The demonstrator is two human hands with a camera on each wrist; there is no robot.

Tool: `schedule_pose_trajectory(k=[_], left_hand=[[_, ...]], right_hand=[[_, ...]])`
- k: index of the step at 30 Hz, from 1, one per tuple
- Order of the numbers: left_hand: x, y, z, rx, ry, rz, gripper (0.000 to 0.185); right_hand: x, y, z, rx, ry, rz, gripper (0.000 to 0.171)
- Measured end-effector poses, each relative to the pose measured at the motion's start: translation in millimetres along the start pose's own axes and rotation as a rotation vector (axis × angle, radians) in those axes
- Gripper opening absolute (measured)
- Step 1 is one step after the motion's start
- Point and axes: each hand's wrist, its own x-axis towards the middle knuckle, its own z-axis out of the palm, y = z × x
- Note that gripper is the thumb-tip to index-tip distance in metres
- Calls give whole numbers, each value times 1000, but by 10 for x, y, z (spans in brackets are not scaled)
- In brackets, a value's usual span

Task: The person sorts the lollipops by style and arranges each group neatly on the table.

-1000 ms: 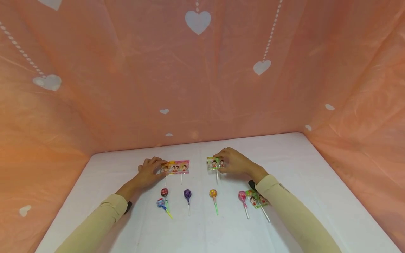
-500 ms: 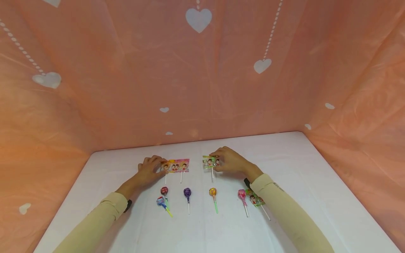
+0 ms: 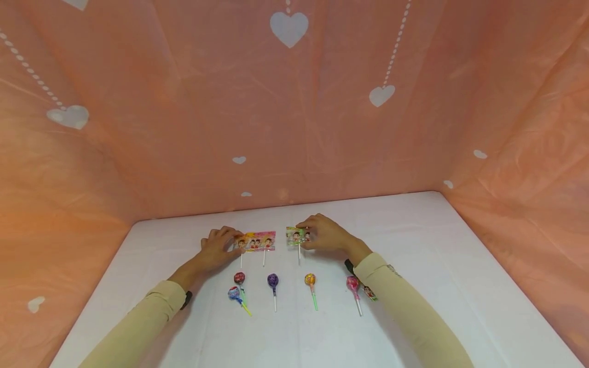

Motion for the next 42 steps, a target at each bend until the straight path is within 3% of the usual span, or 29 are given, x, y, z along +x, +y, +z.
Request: schedule_pose_trajectory(k=[23,30,42], left_hand=[[6,-19,32,4,-18,-4,51],[9,-26,29,2,-13,-2,50],[19,-26,7,-3,-8,-1,50]], right_hand=[[169,-284,194,-99,-76,98,53],[187,-302,213,-154,-67,77,53],[218,-307,193,-144,-81,66,54]])
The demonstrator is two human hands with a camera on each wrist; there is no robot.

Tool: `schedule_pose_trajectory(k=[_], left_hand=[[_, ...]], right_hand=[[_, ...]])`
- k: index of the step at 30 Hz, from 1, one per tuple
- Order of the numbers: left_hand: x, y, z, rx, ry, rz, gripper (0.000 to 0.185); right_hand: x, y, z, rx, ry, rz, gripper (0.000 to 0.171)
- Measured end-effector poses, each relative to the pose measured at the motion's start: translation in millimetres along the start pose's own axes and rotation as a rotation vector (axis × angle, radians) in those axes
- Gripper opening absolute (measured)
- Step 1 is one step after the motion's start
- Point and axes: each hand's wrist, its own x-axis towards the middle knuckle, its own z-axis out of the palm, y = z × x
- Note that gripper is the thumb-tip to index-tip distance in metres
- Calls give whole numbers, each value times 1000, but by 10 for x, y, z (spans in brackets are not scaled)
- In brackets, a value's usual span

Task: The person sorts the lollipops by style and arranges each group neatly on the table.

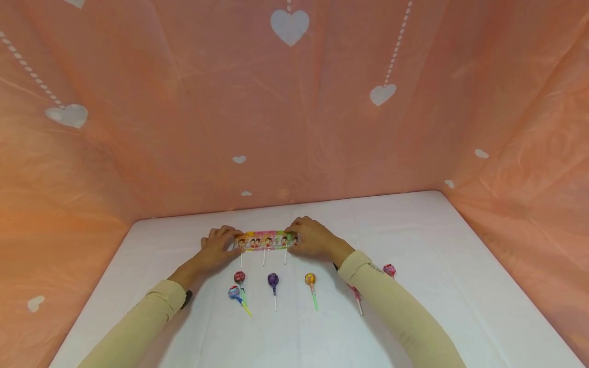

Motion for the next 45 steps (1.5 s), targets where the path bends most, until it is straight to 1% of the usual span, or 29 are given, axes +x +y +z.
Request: schedule_pose_trajectory(k=[5,10,14,20,24,31,39,45], left_hand=[[-15,28,-27,-10,4,13,52],[-16,36,-19,1,4,13,52],[-11,52,-14,-3,5,13,51],[1,51,-1,2,0,9,51],[5,25,0,10,5,8,51],[-3,17,-14,8,1,0,52],[-21,7,-30,-2,9,3,51],[-26,17,-28,-3,1,18,51]], right_hand=[[-9,-4,-6,-14,15,-21,54],[-19,3,-15,-8,5,-3,56],[-42,31,-21,-17,19,-3,57],[-116,80,-73,-71,56,-48,57],[-211,91,-175,-101,66,-83,54],[-492,174,-346,-46,92,-105,48],[-932,314,-365,-45,90,-98,42],[-1323,447,-378,-57,129,-80,38]])
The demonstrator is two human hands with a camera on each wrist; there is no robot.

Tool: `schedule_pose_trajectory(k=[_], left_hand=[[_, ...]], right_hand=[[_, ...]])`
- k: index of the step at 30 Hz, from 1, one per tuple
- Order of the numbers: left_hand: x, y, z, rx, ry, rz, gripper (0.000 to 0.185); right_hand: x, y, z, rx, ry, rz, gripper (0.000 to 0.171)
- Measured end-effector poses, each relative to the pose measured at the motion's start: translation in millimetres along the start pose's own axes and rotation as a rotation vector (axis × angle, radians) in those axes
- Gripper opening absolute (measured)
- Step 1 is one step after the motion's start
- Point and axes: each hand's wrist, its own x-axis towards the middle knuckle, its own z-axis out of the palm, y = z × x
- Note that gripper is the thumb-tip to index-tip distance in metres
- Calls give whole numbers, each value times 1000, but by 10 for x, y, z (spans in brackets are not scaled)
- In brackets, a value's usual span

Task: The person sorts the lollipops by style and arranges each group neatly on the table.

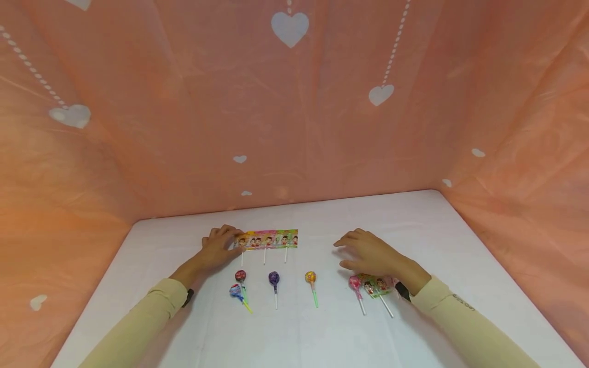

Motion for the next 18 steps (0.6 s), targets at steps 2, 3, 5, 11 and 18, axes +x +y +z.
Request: schedule_pose_trajectory(k=[2,3,5,11,18], left_hand=[[0,0,2,-1,0,-1,51],[0,0,2,-2,3,-1,51],[-4,1,1,-1,7,-2,51],[-7,10,0,-8,-3,-9,51],[-15,26,-3,-4,-9,-28,52]], right_hand=[[-113,33,-14,-2,14,8,38],[-165,46,-20,-4,17,11,38],[-263,70,-22,-11,13,10,38],[-554,130,-9,6,1,33,34],[-729,206,17,-7,67,17,34]])
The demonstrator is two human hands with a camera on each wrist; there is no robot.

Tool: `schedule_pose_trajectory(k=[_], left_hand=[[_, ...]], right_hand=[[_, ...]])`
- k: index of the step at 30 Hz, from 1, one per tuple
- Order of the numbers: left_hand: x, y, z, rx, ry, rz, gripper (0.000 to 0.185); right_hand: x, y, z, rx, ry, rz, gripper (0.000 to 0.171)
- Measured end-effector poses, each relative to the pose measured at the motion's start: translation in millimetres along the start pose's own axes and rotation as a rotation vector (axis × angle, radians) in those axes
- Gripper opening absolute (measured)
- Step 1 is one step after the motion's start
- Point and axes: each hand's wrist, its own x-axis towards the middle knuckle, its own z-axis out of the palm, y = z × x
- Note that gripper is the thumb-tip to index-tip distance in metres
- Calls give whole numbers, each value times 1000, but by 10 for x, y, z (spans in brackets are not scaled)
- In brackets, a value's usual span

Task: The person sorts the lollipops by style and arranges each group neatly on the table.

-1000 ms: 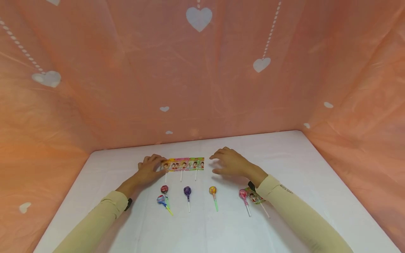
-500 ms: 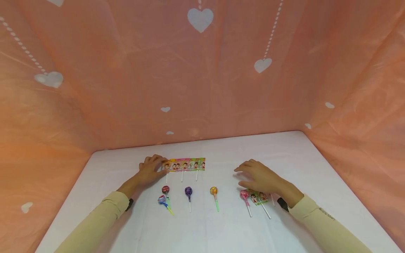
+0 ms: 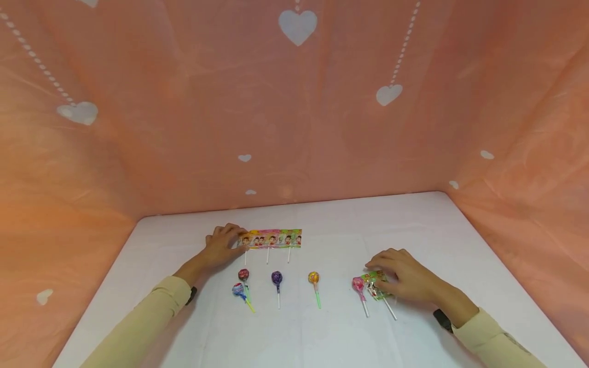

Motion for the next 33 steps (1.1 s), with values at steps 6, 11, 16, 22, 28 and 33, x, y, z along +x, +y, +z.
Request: schedule_pose_trajectory(k=[6,11,16,22,28,33], left_hand=[[6,21,1,-7,-7,-5,52],[-7,18,4,-3,-4,-10,51],[-11,12,-4,-3,3,-14,51],[-6,9,15,-18,7,-18,50],[-8,9,12,-14,7,-23,50],[-5,21,3,-18,12,-17,50]], right_hand=[[-95,22,-16,-25,17,-54,43],[-135,33,-27,-43,21,-98,56],[-131,34,-24,-50,3,-94,61],[-126,3,-18,-34,-63,-13,63],[-100,-42,-9,-25,-112,78,57],[-101,-30,30,-48,-86,100,55]])
